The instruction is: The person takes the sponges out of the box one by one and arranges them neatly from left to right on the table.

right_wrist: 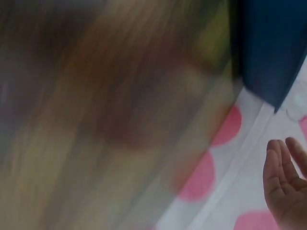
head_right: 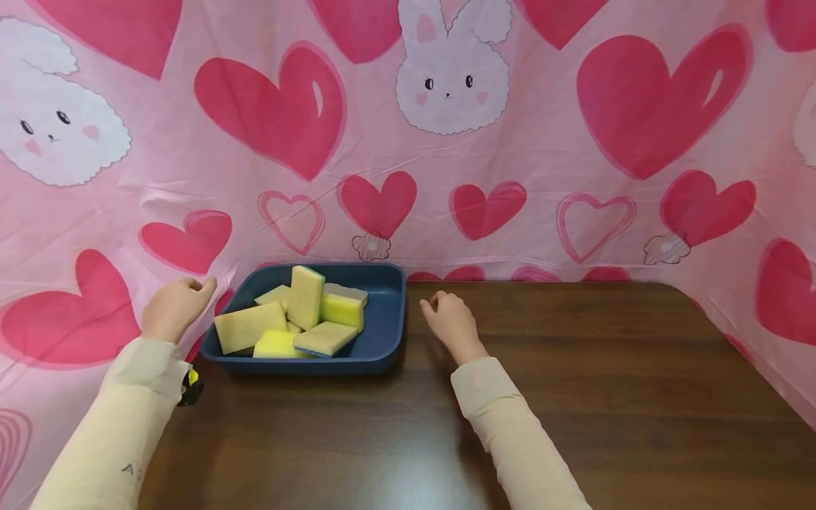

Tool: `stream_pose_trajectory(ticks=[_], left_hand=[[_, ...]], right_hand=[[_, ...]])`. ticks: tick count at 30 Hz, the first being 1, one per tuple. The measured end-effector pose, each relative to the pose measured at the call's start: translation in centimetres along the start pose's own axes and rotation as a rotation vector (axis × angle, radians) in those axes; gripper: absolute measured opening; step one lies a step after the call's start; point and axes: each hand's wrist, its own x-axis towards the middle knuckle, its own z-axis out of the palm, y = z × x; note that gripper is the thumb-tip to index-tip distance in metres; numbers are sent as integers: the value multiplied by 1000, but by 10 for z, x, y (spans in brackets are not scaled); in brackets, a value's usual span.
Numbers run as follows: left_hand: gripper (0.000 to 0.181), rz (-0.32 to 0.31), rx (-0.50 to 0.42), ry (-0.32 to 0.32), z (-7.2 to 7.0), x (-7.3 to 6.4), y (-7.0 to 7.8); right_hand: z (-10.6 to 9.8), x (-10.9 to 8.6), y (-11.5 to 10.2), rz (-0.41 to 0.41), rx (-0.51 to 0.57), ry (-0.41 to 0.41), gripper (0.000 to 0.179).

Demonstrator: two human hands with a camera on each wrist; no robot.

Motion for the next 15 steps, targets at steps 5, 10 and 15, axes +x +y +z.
stream_pose_trajectory(ticks=[5,10,15], left_hand=[[46,16,-7,38,9,-2,-20],[36,44,-21,39,19,-2,-32],[34,37,-49,-40,26,-1,-38]], right_hand=[[20,-1,-12,99,127,31,38],[37,-2,-22,182,216,67,37],[51,-2,-27,236,304,86,36]])
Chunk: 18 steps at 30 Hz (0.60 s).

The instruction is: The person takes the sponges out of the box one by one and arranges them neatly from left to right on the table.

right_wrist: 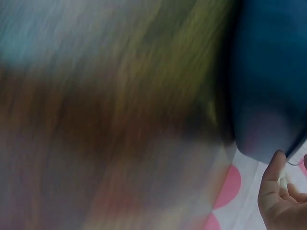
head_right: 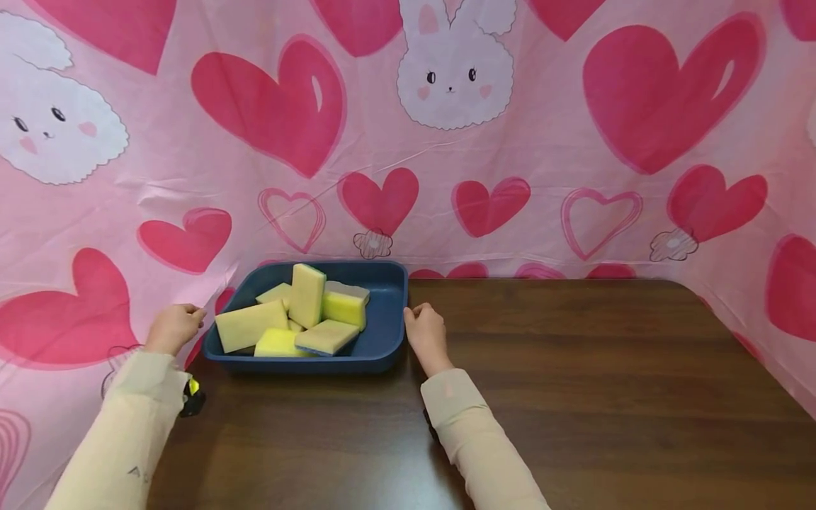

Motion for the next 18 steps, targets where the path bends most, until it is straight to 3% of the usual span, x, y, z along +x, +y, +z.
stream_pose_trajectory(ticks=[8,14,18], left_hand=[[37,-32,-24,-79,13,3,-1],[34,-10,-10,-34,23,3,-3],[34,-11,-10,-23,30,3,-3]], right_hand=[[8,1,1,29,163,-47,35],[6,7,4,84,256,-131,27],[4,7,6,98,238,-168,18]])
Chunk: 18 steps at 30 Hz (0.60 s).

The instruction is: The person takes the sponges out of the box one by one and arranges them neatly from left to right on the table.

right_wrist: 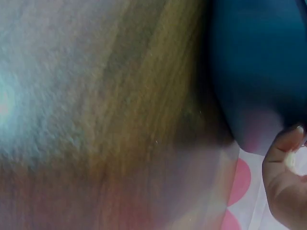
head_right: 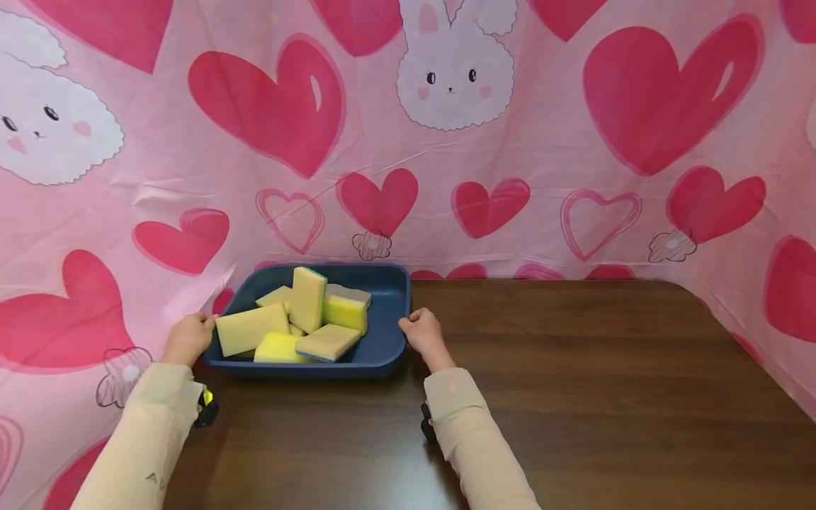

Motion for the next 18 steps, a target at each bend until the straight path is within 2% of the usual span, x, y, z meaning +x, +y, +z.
stream_pose_trajectory(ticks=[3,8,11,15,18], left_hand=[[40,1,4,-16,6,1,1],[51,-5,10,-64,15,1,4],[56,-6,5,-89,19,-2,5],[61,33,30,-100,21,-4,8],[62,52,48,-101,23,-6,11]], right_hand=[[-2,0,1,-24,-24,-18,10],[-7,-1,4,-50,-43,-46,23],[-11,-2,5,-36,-56,-97,20],[-18,-3,5,6,-88,-176,8],[-22,-4,3,47,-113,-213,20]])
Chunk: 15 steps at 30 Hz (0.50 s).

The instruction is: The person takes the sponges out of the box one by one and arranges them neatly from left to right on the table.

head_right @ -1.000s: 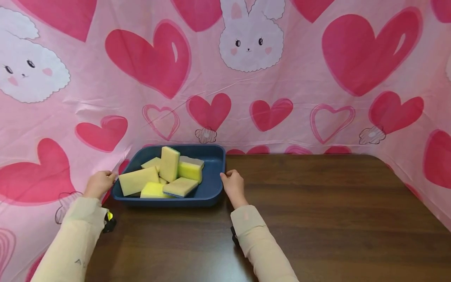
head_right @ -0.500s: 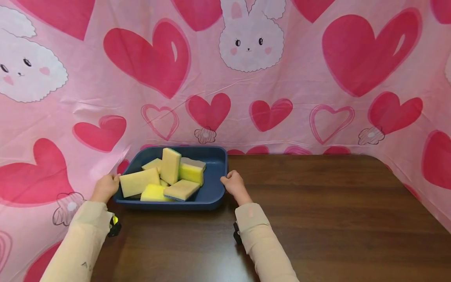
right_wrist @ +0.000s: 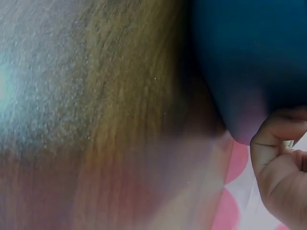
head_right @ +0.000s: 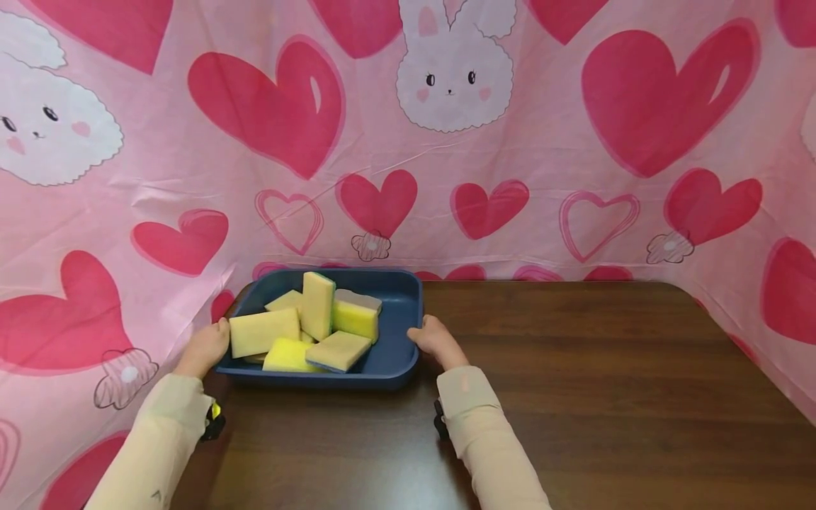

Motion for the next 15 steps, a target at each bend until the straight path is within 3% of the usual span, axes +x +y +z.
stream_pose_trajectory(ticks=[6,11,15], left_hand=[[62,-61,-27,-17,3,-6,6],[61,-73,-33,-27,7,-11,13],[61,-69,-19,-50,9,-14,18]], right_hand=[[-3,-6,-4,39,-129,23,54],[-8,-10,-6,62,-281,77,53],[-12,-14,-5,61,-341,90,50]])
